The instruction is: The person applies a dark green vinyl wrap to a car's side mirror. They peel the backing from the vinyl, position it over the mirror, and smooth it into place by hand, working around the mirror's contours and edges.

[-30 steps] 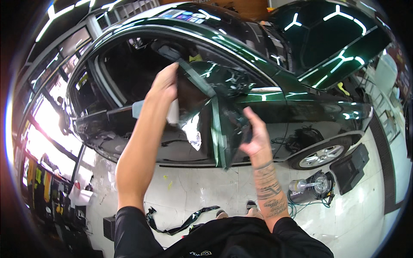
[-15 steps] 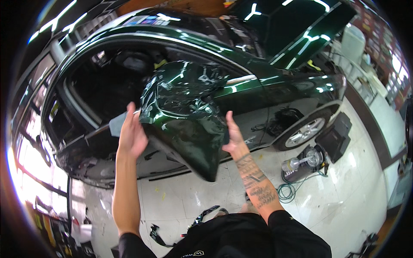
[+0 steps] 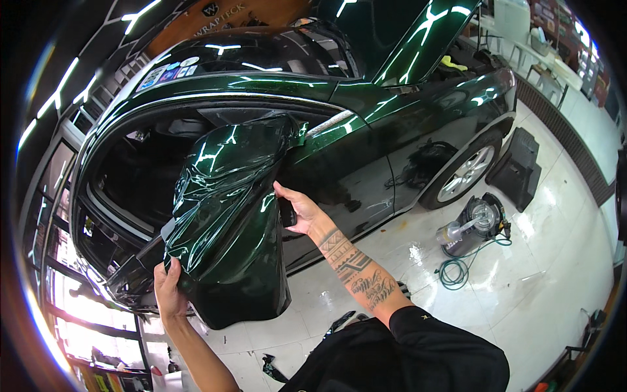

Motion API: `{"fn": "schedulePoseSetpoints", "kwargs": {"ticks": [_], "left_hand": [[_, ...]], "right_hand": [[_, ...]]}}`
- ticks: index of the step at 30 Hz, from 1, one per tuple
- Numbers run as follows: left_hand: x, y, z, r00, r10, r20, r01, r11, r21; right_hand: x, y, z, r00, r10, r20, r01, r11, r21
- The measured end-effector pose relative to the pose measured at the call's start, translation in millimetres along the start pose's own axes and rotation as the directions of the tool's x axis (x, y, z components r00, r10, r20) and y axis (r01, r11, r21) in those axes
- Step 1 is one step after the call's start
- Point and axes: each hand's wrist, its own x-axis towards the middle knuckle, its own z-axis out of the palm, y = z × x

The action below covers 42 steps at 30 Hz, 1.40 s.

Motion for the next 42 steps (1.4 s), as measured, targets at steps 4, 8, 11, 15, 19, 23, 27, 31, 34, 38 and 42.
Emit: {"fn": "schedulePoseSetpoints", "kwargs": {"ticks": [4,8,11,15,19,23,27,31,34,38,42], "left_hand": [[-5,6,-4,0.999,-0.011,-0.037,0.010,1.000,-0.020],[-7,18,21,0.997,-0.011,-0.074,0.009,1.000,-0.020],[-7,14,16,0.997,0.007,-0.072,-0.011,0.998,-0.060],[-4,19,20,0.997,0.004,-0.072,-0.012,0.994,-0.110],[3,18,15,0.997,0.010,-0.083,-0.020,0.992,-0.122],[-12,19,11,0.996,-0.035,-0.082,0.029,0.997,-0.074],[-3,2,-2,0.998,-0.055,0.025,0.056,0.998,-0.017],[-2,-11,-38,0.979,-0.135,0.149,0.100,0.969,0.225],[13,-12,-34,0.974,-0.018,0.226,-0.051,0.953,0.297],[54,10,-23,0.995,0.061,-0.083,-0.009,0.853,0.523],[114,56,47,0.762,0.641,0.090,-0.441,0.413,0.797]], "right_hand": [[6,-10,20,0.996,-0.071,-0.062,0.060,0.986,-0.158],[-2,-21,18,0.980,-0.160,-0.119,0.129,0.964,-0.234],[2,-22,7,0.954,-0.295,-0.049,0.267,0.916,-0.301],[-8,-22,26,0.931,-0.360,-0.064,0.315,0.877,-0.362],[-5,-17,3,0.900,-0.431,-0.059,0.396,0.868,-0.298],[-40,20,25,0.896,-0.438,-0.069,0.420,0.888,-0.186],[-27,31,-29,0.900,-0.431,0.073,0.436,0.894,-0.104],[-24,27,-25,0.949,-0.313,-0.037,0.305,0.942,-0.140],[-2,-5,-24,0.967,-0.253,0.017,0.254,0.961,-0.106],[15,-60,-5,0.982,-0.185,0.026,0.183,0.923,-0.339],[24,-69,-18,0.985,-0.168,-0.043,0.130,0.882,-0.453]]}}
